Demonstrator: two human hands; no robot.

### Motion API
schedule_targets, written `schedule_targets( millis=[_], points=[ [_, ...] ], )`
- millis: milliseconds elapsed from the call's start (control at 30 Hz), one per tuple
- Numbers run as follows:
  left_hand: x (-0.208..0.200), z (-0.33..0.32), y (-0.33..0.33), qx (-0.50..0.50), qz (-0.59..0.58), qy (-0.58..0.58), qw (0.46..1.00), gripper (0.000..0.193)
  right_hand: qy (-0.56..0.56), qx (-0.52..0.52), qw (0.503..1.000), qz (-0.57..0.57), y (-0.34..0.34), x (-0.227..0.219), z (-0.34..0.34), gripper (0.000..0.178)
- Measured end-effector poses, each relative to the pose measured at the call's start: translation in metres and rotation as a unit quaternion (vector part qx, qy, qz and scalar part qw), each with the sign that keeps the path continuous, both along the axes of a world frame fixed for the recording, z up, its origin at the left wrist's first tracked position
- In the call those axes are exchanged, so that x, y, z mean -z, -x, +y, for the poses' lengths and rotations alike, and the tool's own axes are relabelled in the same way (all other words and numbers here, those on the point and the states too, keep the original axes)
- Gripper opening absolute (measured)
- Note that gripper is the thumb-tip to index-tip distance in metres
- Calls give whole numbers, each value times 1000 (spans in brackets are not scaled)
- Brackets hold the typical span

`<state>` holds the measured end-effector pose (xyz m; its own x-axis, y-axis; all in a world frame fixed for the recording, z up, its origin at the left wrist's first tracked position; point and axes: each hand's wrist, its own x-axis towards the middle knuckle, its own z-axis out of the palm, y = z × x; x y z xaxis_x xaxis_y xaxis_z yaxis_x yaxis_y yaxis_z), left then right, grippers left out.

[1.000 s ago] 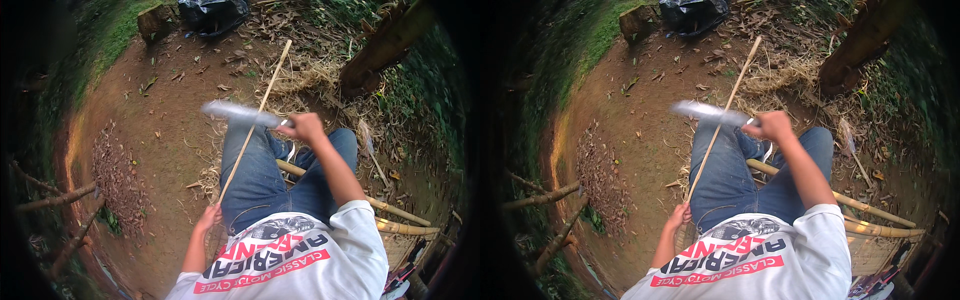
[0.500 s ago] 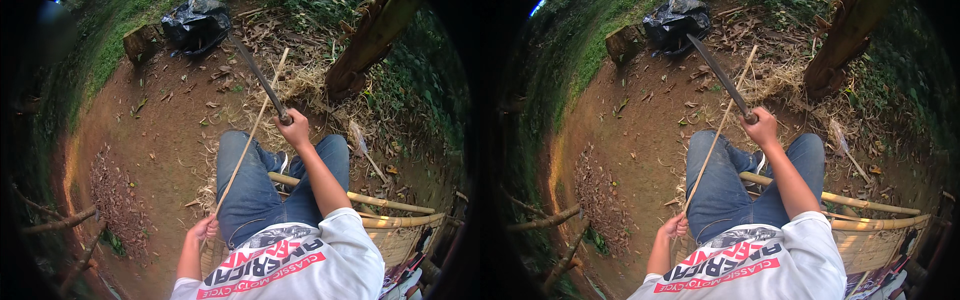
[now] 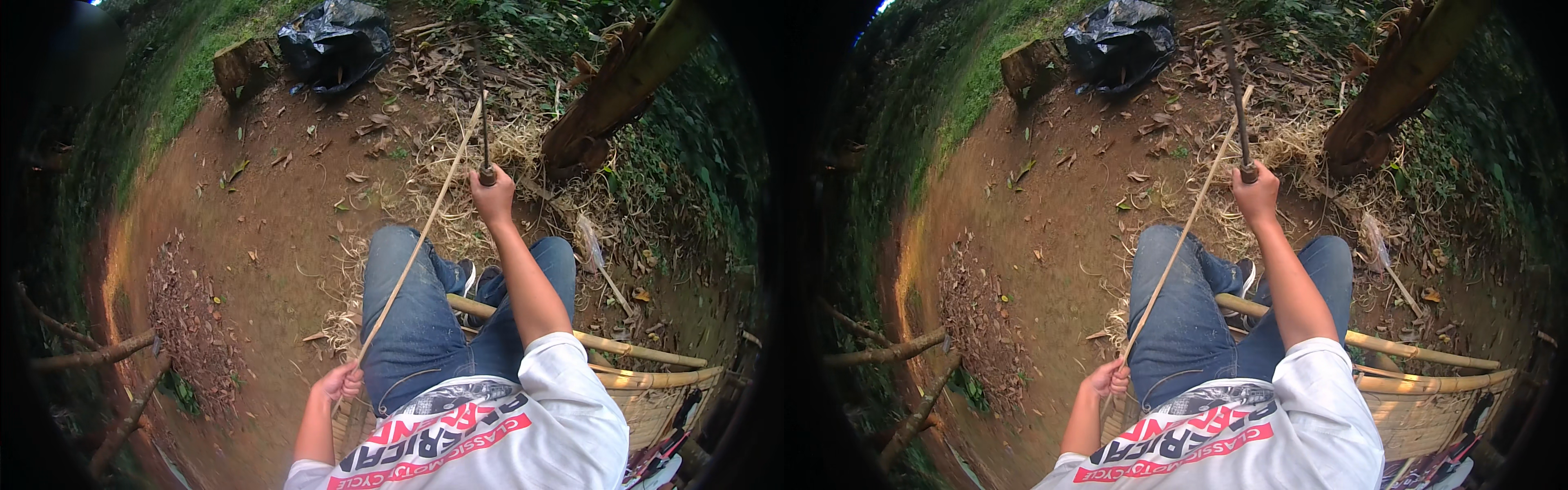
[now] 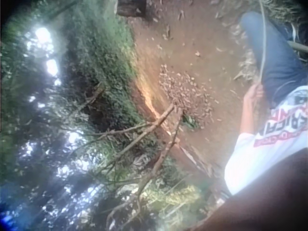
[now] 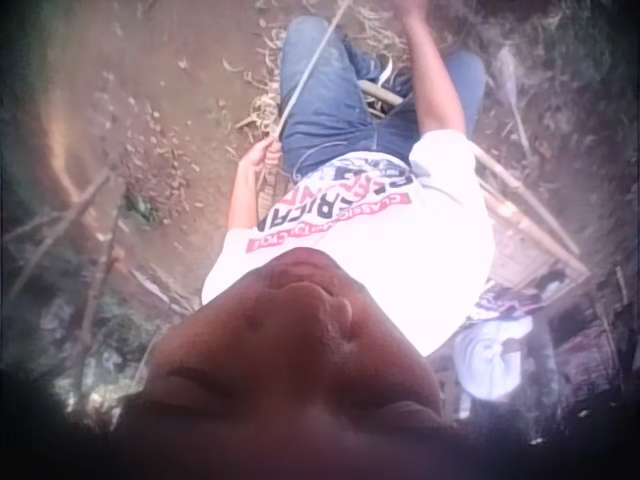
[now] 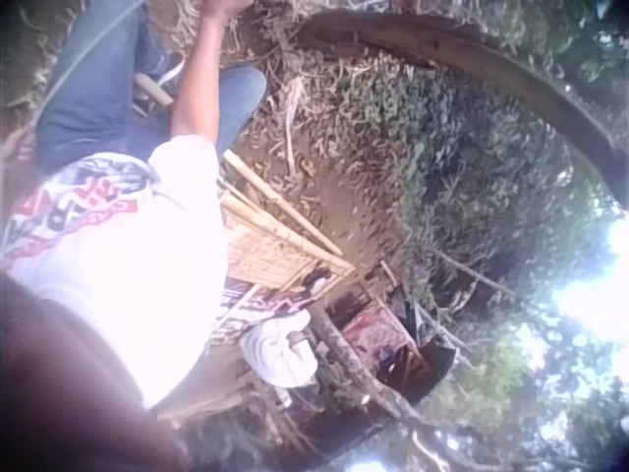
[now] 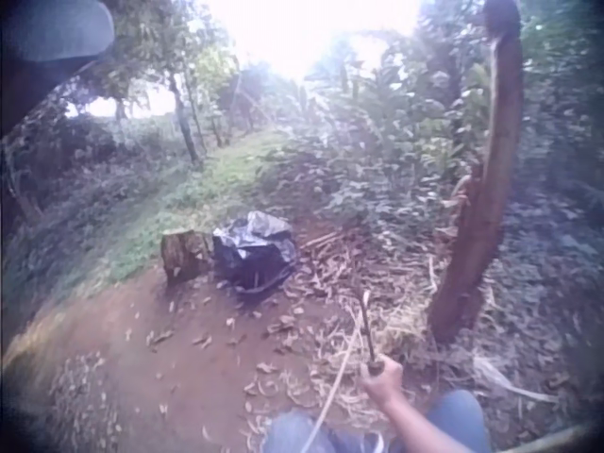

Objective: The person uses a large knife to shave a thin strip from a long piece of bamboo, repeatedly sliding the blade down the length of the wood to remove material.

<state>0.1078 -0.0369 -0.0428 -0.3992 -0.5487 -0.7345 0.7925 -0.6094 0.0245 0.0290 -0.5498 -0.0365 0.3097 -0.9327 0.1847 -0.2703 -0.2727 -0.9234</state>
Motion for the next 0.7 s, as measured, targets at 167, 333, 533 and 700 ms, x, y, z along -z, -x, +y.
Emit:
schedule_targets(
  millis=[167,333,533,700],
  points=[
    [-2,-3,0,0,-9,-19,1000,52,23,-15,1000,8,23,10,-1,14],
    [1,-1,1,-3,-15,0,1000,52,21,-30,993,116,73,45,15,12],
    [3,1,8,-29,-8,11,999,52,-15,-13,987,161,116,76,47,18],
    [-17,-16,-6,-37,-90,16,995,49,-107,2,989,99,123,72,47,24]
  ],
)
